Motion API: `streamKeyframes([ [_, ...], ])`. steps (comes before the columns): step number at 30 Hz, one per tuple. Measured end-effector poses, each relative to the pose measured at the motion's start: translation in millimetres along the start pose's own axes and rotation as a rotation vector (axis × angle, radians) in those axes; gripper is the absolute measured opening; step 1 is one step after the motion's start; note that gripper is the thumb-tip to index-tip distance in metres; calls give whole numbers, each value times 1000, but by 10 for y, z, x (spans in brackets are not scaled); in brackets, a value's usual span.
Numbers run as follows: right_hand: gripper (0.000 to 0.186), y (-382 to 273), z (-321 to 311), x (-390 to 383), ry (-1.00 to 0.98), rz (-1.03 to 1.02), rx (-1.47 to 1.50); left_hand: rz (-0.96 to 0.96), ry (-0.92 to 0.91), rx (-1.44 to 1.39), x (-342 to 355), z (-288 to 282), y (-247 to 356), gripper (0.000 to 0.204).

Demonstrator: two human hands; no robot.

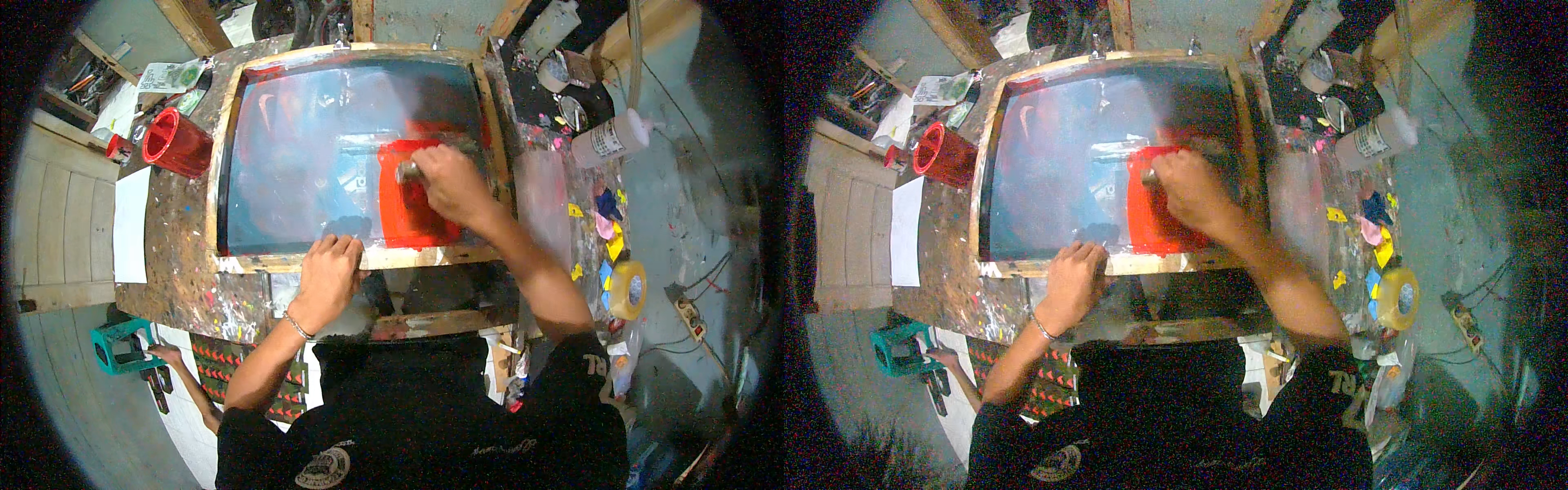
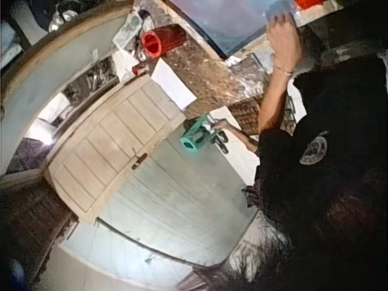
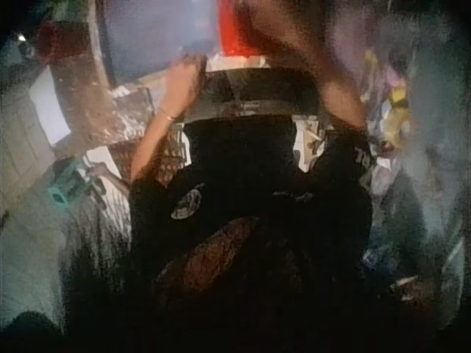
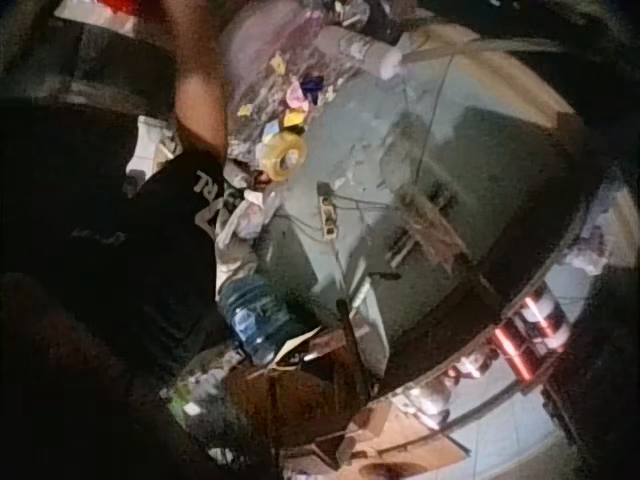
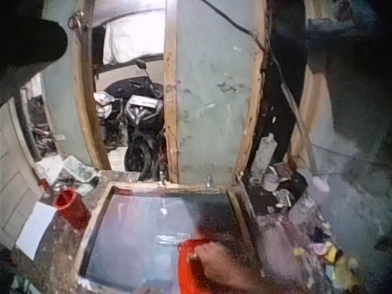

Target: The person performs screen printing by placing a stencil on a frame, applying red ink with a squeegee, and peeling the stencil to reveal a logo on paper. They repeat this process for multiple sheets, occasionally cleaning the squeegee and adjusting the setup.

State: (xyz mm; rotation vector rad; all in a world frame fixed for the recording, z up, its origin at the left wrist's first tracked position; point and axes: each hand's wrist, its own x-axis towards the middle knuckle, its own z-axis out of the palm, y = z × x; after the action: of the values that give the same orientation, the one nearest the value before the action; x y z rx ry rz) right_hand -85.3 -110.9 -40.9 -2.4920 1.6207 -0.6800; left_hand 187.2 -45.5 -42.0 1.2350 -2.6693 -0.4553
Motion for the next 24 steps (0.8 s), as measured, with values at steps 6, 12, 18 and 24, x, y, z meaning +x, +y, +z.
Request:
streamKeyframes([
  [6,20,-563,-166,-597,-104,-36,-13,19,18,18,-9,-51,20,43],
  [12,26,-672,-340,-700,-47,-122,-254,27,66,-80,22,-257,49,37],
  [18,37,-729,-1241,-39,466,-187,-251,119,619,-144,324,-1474,314,55],
  [24,62,-897,-2398,968,180,94,-147,298,576,-127,397,-323,434,37],
])
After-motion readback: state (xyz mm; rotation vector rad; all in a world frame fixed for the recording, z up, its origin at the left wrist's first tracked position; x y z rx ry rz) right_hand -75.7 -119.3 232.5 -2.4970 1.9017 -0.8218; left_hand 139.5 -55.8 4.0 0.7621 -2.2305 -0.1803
